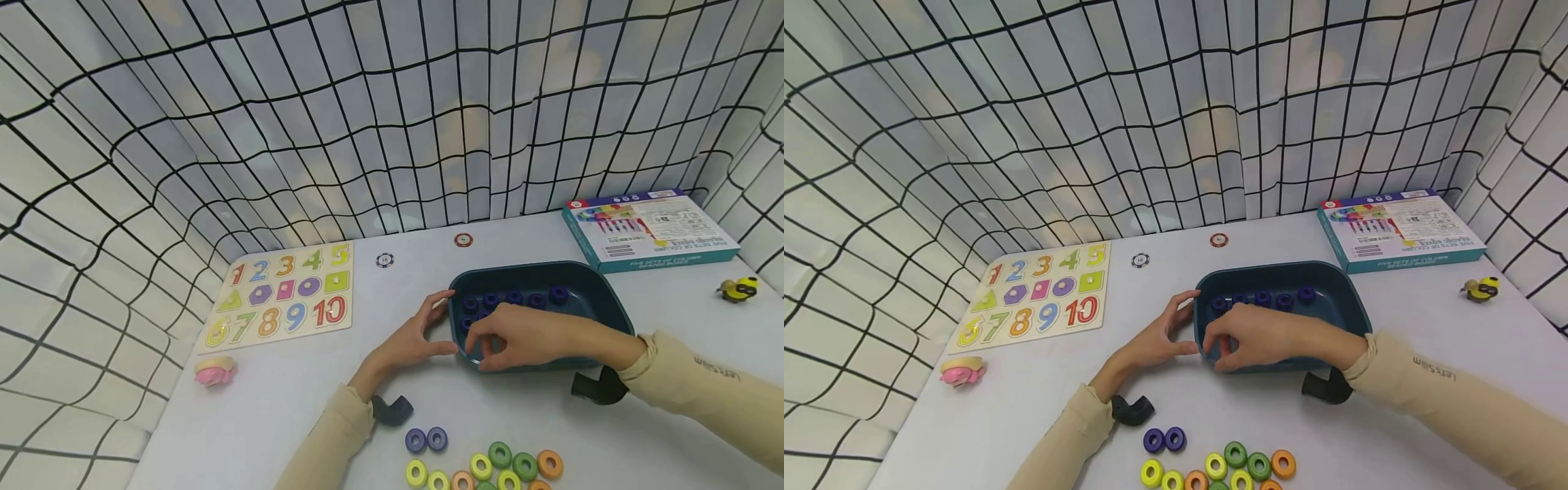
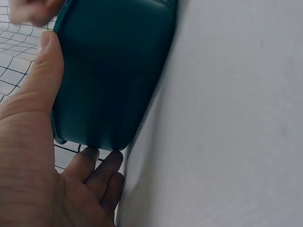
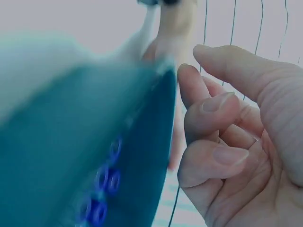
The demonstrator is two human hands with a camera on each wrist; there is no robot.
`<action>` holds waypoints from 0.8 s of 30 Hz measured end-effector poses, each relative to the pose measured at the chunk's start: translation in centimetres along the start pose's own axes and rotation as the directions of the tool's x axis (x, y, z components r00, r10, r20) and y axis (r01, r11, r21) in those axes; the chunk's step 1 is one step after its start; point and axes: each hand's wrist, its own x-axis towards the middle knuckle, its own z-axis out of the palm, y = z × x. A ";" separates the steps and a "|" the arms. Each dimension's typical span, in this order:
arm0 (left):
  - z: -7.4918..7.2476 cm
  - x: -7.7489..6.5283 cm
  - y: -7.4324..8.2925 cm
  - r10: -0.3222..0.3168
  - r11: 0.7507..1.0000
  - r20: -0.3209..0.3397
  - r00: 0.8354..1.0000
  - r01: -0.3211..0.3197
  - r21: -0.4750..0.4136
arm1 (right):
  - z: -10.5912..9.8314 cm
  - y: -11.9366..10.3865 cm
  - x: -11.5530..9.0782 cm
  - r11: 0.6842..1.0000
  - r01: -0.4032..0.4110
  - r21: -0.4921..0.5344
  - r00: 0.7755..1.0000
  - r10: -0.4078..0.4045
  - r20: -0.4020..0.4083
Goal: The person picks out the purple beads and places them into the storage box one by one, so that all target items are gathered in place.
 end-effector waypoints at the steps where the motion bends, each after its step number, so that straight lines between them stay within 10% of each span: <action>1: 0.0 0.0 0.0 0.001 1.000 -0.001 1.000 -0.001 0.002 | 0.5 -0.5 0.1 1.000 0.012 0.002 1.000 -0.012 0.011; 11: -0.1 0.0 -0.3 0.017 1.000 -0.009 1.000 -0.017 0.011 | 5.0 -3.3 1.8 0.991 0.131 -0.019 0.981 -0.127 0.147; 24: 0.1 0.2 -0.6 0.043 0.999 -0.018 0.999 -0.043 -0.006 | 8.7 -4.0 4.0 0.970 0.166 -0.178 0.982 -0.145 0.124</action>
